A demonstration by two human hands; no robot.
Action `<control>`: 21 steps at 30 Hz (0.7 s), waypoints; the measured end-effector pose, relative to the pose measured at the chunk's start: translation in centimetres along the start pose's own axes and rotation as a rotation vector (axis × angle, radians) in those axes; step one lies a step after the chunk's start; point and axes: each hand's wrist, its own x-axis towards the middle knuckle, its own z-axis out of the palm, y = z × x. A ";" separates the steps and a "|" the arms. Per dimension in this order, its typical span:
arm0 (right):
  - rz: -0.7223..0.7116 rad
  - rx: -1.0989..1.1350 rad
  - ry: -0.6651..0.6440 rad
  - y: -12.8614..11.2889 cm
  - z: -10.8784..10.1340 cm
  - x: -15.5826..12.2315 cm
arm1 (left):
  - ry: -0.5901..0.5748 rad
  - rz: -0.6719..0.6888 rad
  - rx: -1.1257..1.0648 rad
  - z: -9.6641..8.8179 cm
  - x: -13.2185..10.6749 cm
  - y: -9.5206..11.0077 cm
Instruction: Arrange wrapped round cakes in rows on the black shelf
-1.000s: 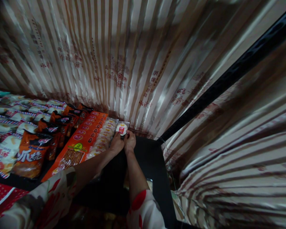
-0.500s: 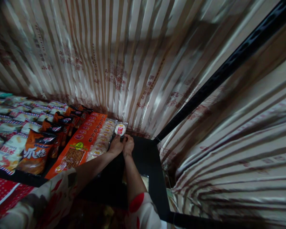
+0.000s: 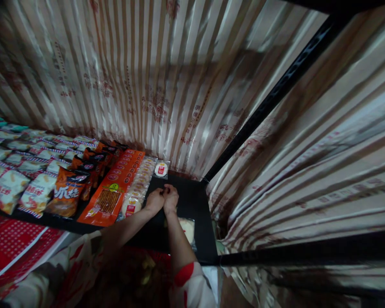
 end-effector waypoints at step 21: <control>0.000 -0.052 -0.093 -3.3 -2.1 -10.1 | -0.006 0.051 -0.033 -1.6 -8.6 -3.7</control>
